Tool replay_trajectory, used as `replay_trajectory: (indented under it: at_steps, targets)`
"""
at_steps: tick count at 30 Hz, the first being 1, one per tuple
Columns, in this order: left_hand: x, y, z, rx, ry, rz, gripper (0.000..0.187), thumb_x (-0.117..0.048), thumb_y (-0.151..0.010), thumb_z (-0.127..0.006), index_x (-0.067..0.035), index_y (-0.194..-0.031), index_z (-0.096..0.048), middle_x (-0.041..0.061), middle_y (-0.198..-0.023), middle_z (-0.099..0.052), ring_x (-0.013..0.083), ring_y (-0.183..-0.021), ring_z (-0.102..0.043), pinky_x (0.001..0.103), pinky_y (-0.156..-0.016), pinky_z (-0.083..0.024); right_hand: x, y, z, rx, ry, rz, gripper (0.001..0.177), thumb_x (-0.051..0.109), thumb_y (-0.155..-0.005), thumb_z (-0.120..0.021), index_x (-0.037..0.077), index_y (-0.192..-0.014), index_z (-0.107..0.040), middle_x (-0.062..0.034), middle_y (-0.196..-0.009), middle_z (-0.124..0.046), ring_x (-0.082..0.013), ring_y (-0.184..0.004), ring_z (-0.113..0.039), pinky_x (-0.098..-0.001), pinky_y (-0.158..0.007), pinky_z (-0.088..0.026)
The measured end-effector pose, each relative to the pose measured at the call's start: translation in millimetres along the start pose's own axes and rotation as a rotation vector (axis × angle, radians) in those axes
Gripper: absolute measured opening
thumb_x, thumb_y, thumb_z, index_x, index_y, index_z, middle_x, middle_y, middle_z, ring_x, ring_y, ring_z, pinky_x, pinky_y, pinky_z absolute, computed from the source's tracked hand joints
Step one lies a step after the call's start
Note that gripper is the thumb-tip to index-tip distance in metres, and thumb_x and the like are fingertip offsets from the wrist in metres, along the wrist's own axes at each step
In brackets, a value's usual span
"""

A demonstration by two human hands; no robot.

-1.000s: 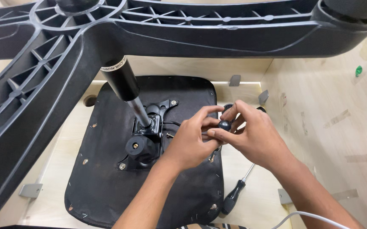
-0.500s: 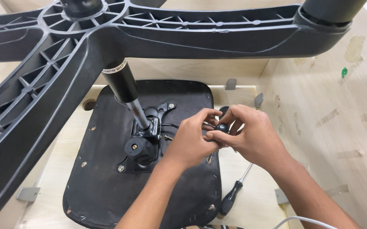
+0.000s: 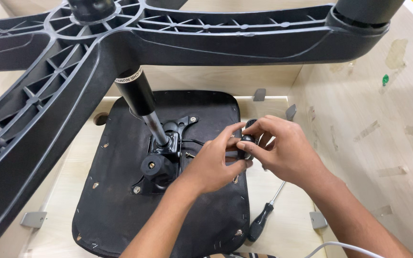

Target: The person attaches a black plastic knob to a metal rod on the underside of an electric fan base using a screwdriver. They tighten the knob to secure it in place.

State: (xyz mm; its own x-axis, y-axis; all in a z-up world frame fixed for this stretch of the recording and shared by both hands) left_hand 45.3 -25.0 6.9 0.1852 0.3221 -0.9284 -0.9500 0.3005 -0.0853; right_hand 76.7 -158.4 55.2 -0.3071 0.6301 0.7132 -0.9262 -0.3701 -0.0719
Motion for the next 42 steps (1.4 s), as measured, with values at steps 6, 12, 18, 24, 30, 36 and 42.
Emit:
replay_trajectory:
  at_steps: [6,12,18,24,30,36,42]
  targets:
    - [14,2,-2,-0.259,0.101,0.139,0.061,-0.007,-0.080,-0.076,-0.001,-0.133,-0.046,0.016,-0.116,-0.068,0.0250,-0.113,-0.075,0.034,-0.081,-0.064,-7,0,-9,0.068,0.215,-0.192,0.040,0.031,-0.087,-0.090,-0.003,-0.100,-0.071,-0.0131,-0.085,-0.074,-0.0190,-0.069,-0.074,-0.0342,-0.066,-0.061]
    - [12,2,2,-0.174,0.115,-0.070,0.052,-0.007,-0.093,-0.068,-0.002,-0.138,-0.043,0.018,-0.124,-0.073,0.0307,-0.121,-0.073,0.037,-0.103,-0.060,12,4,-4,0.057,-0.081,0.260,0.035,0.013,-0.089,-0.069,0.008,-0.123,-0.074,-0.0054,-0.108,-0.076,-0.0160,-0.087,-0.077,-0.0302,-0.070,-0.064]
    - [5,5,7,-0.114,0.063,0.013,0.049,-0.011,-0.096,-0.069,-0.006,-0.139,-0.046,0.014,-0.127,-0.072,0.0275,-0.120,-0.071,0.036,-0.098,-0.058,1,5,1,-0.036,-0.053,0.148,0.027,0.017,-0.080,-0.084,0.003,-0.102,-0.077,-0.0101,-0.090,-0.075,-0.0128,-0.074,-0.078,-0.0262,-0.063,-0.066]
    - [-6,0,13,-0.115,0.084,-0.006,0.049,0.003,-0.087,-0.058,-0.006,-0.135,-0.050,0.008,-0.122,-0.072,0.0221,-0.122,-0.070,0.033,-0.090,-0.060,-14,4,6,-0.107,0.069,-0.138,0.039,0.028,-0.068,-0.094,0.003,-0.074,-0.065,-0.0056,-0.058,-0.069,-0.0108,-0.052,-0.071,-0.0276,-0.048,-0.055]
    - [-11,-9,6,-0.176,-0.064,-0.100,0.052,-0.006,-0.076,-0.083,-0.002,-0.119,-0.055,0.013,-0.104,-0.073,0.0243,-0.101,-0.077,0.035,-0.087,-0.065,-12,4,-6,-0.031,0.245,-0.245,0.043,0.034,-0.075,-0.093,0.001,-0.075,-0.066,-0.0126,-0.066,-0.072,-0.0218,-0.060,-0.070,-0.0352,-0.054,-0.055]
    - [6,-8,9,-0.145,0.105,-0.081,0.045,-0.003,-0.089,-0.069,-0.004,-0.129,-0.049,0.014,-0.120,-0.076,0.0228,-0.114,-0.076,0.033,-0.095,-0.064,15,21,-1,-0.124,0.020,0.371,0.034,0.002,-0.087,-0.072,0.002,-0.121,-0.073,-0.0138,-0.121,-0.072,-0.0249,-0.099,-0.073,-0.0326,-0.073,-0.063]
    - [13,0,2,-0.030,0.253,0.049,0.049,-0.004,-0.091,-0.069,-0.005,-0.134,-0.046,0.012,-0.126,-0.071,0.0222,-0.121,-0.069,0.034,-0.098,-0.059,1,16,0,-0.073,-0.046,0.246,0.029,0.006,-0.080,-0.082,0.001,-0.108,-0.074,-0.0099,-0.096,-0.071,-0.0198,-0.086,-0.078,-0.0297,-0.077,-0.062]
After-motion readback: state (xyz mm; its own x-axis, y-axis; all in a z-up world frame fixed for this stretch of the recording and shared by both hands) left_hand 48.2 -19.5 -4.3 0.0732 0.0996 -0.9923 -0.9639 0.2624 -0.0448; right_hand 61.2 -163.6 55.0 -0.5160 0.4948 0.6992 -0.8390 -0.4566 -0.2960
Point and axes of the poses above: each hand's wrist, its own y-axis away from the middle knuckle, its own z-axis out of the back of the hand, x = y × z, the point moved 6 cm from there along -y, towards the middle knuckle
